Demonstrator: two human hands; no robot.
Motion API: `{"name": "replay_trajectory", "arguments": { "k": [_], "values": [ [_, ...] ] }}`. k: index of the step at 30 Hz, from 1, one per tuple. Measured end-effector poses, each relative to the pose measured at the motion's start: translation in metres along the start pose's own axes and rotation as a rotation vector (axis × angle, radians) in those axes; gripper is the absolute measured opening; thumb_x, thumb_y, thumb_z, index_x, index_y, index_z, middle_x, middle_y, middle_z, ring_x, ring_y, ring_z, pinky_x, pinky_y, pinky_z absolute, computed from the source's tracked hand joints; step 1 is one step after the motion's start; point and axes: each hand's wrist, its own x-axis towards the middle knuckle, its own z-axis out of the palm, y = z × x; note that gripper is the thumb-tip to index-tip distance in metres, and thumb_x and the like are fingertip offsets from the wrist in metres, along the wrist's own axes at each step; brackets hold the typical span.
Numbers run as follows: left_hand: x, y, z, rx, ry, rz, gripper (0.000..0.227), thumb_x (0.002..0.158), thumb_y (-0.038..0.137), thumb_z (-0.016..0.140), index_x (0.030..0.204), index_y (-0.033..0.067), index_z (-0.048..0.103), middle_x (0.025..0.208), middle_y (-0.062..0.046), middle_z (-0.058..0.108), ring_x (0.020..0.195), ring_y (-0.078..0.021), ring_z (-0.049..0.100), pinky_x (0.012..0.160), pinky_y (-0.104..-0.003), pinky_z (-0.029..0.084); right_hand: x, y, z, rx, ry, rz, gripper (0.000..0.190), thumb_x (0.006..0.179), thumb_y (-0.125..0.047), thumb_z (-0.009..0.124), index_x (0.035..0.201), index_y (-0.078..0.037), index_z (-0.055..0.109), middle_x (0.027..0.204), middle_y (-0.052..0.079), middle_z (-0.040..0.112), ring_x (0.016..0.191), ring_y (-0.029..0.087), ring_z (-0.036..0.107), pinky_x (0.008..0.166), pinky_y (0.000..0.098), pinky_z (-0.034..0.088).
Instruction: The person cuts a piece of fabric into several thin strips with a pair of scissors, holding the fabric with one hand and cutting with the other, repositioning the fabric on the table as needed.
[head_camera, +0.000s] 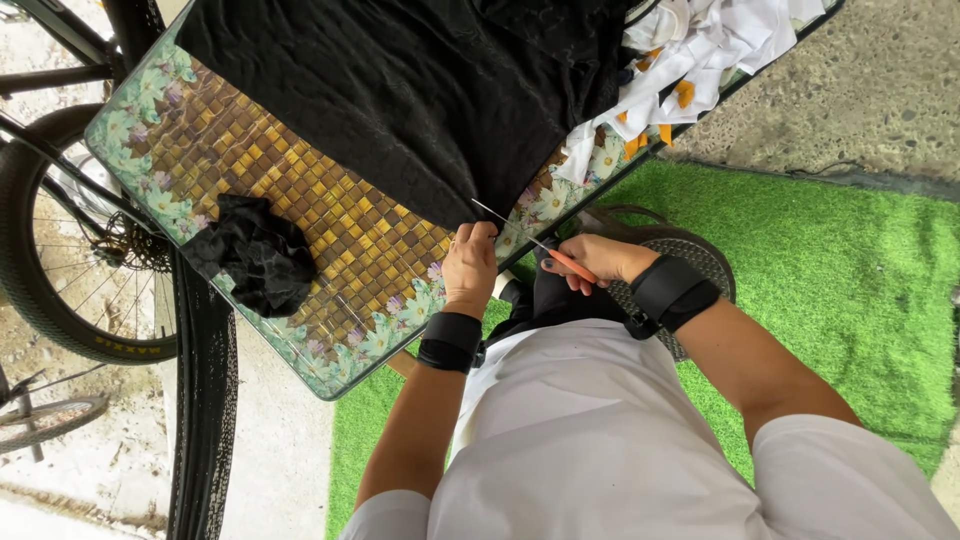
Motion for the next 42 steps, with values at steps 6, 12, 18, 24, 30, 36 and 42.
{"name": "replay_trajectory", "arguments": {
  "k": [6, 12, 18, 24, 30, 36, 42],
  "values": [
    [-0.003, 0.004, -0.002, 0.0, 0.017, 0.018, 0.015, 0.095, 0.01, 0.058, 0.106, 0.0181, 0.064, 0.101, -0.006, 0.064, 0.092, -0.0342, 0.067, 0.072, -0.047, 0.054, 0.013, -0.002, 0.007, -0.066, -0.036, -0.022, 0.059, 0.093, -0.063, 0.055, 0.089, -0.006, 0.066, 0.07, 0.005, 0.069, 0.052, 0.014, 0.064, 0.041, 0.029, 0.043],
    [-0.002, 0.005, -0.003, -0.002, 0.032, 0.026, 0.014, 0.095, 0.011, 0.059, 0.105, 0.0182, 0.064, 0.1, -0.005, 0.064, 0.091, -0.0336, 0.066, 0.071, -0.047, 0.054, 0.009, 0.003, 0.004, -0.017, 0.022, -0.095, 0.061, 0.093, -0.061, 0.06, 0.079, -0.003, 0.069, 0.063, 0.01, 0.067, 0.049, 0.018, 0.064, 0.046, 0.0293, 0.049],
    [-0.002, 0.006, -0.006, -0.01, 0.017, 0.018, 0.014, 0.095, 0.011, 0.06, 0.105, 0.0186, 0.065, 0.102, -0.005, 0.064, 0.091, -0.0328, 0.067, 0.071, -0.046, 0.055, -0.003, -0.02, 0.005, -0.008, 0.044, 0.006, 0.055, 0.091, -0.059, 0.062, 0.082, -0.005, 0.069, 0.066, 0.009, 0.069, 0.05, 0.017, 0.064, 0.043, 0.0298, 0.044],
    [-0.001, 0.006, -0.007, -0.008, -0.002, 0.033, 0.014, 0.094, 0.012, 0.059, 0.106, 0.0181, 0.065, 0.102, -0.004, 0.065, 0.093, -0.0329, 0.067, 0.072, -0.046, 0.055, 0.009, -0.036, 0.005, -0.135, 0.008, 0.024, 0.06, 0.094, -0.063, 0.057, 0.084, -0.005, 0.068, 0.068, 0.008, 0.071, 0.052, 0.015, 0.064, 0.042, 0.029, 0.043],
    [-0.001, 0.011, -0.013, -0.014, 0.002, 0.009, 0.014, 0.094, 0.012, 0.06, 0.104, 0.0187, 0.066, 0.102, -0.005, 0.065, 0.095, -0.0334, 0.066, 0.072, -0.047, 0.055, 0.004, -0.034, 0.009, -0.09, 0.074, -0.046, 0.057, 0.089, -0.062, 0.063, 0.084, -0.005, 0.07, 0.066, 0.01, 0.069, 0.052, 0.019, 0.064, 0.044, 0.0285, 0.045],
    [-0.002, 0.011, -0.013, -0.034, 0.006, 0.027, 0.014, 0.094, 0.012, 0.06, 0.104, 0.0198, 0.066, 0.102, -0.004, 0.065, 0.097, -0.0332, 0.067, 0.072, -0.047, 0.055, 0.009, -0.053, 0.005, -0.178, 0.024, 0.05, 0.061, 0.09, -0.067, 0.057, 0.091, -0.007, 0.066, 0.071, 0.004, 0.07, 0.056, 0.014, 0.066, 0.044, 0.0303, 0.046],
    [-0.004, 0.005, -0.007, -0.03, 0.026, 0.038, 0.012, 0.095, 0.013, 0.062, 0.104, 0.0196, 0.067, 0.101, -0.005, 0.064, 0.096, -0.034, 0.066, 0.073, -0.047, 0.054, 0.015, -0.037, 0.006, -0.115, 0.064, -0.067, 0.05, 0.09, -0.058, 0.061, 0.093, -0.008, 0.068, 0.062, 0.008, 0.066, 0.047, 0.017, 0.062, 0.044, 0.0317, 0.046]
  ]
}}
